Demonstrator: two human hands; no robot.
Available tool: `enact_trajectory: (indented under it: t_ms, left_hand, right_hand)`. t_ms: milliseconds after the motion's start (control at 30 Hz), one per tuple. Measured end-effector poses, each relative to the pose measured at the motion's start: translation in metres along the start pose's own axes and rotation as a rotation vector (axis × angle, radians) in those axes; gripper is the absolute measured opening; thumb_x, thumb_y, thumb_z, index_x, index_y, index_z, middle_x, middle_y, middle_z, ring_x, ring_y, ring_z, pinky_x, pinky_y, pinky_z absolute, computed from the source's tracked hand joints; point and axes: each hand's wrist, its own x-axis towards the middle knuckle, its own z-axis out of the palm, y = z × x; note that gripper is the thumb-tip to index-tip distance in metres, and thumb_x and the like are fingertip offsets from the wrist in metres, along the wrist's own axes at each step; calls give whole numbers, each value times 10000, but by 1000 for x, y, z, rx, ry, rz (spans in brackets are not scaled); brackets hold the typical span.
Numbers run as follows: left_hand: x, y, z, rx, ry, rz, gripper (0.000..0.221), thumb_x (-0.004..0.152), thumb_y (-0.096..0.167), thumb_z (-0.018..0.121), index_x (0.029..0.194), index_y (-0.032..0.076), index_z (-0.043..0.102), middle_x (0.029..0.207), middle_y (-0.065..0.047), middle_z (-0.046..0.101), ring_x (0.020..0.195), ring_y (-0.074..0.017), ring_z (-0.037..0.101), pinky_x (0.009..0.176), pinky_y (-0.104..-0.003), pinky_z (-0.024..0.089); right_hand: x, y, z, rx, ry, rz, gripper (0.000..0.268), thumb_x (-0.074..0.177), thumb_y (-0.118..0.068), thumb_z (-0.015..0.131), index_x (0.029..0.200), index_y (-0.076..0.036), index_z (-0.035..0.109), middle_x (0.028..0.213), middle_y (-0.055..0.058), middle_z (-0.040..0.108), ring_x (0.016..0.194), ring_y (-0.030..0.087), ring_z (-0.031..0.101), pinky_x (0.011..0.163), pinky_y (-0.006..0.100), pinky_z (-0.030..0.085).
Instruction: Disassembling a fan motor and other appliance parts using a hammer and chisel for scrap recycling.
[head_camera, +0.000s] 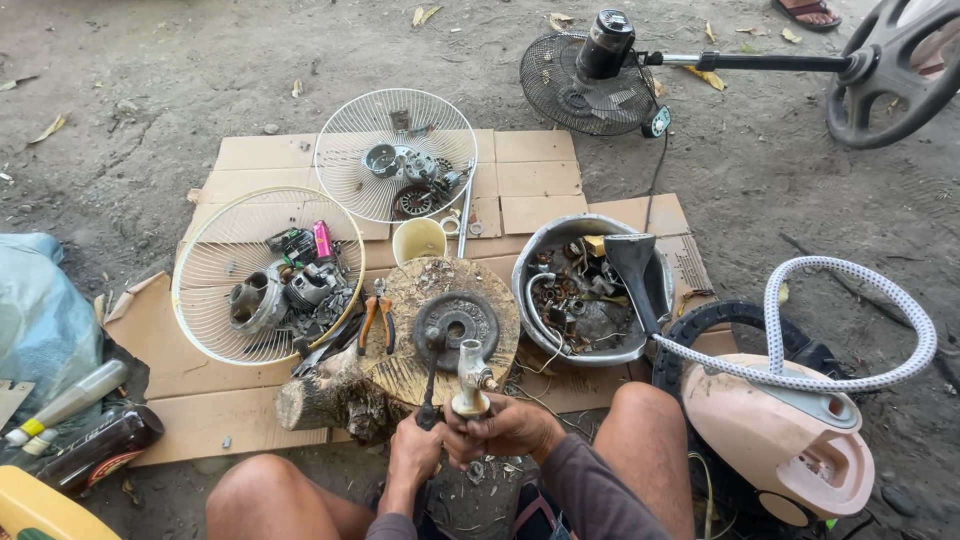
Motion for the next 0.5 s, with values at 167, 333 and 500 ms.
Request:
enact_trajectory:
  t_ms: [167,333,500]
  left_hand:
    - [0,-1,0,61,38,23,281,881,319,721,955,50,756,848,-101,770,720,-198,696,645,-354,551]
    - [22,-19,8,28,-9,12,176,958,220,663,1027,65,709,827,-57,709,582,-133,589,503,-264,463]
    - [1,-7,3,39,19,19,206,953,154,606,1090,45,715,765,-44,677,546,-141,593,478,-259,470]
  right_hand:
    - [-1,2,0,68,-56,86,155,945,-150,657,988,-85,524,700,9,440,654,141,439,731,355,416]
    - [-17,2,-45,-26,81,133,186,973,-87,647,1135,-46,565,885,69,580,802,202,603,827,395,538]
    - [-30,-21,-65,-289,789,222,454,984,-89,611,1412,-4,490,959,122,619,732,196,600,644,319,547]
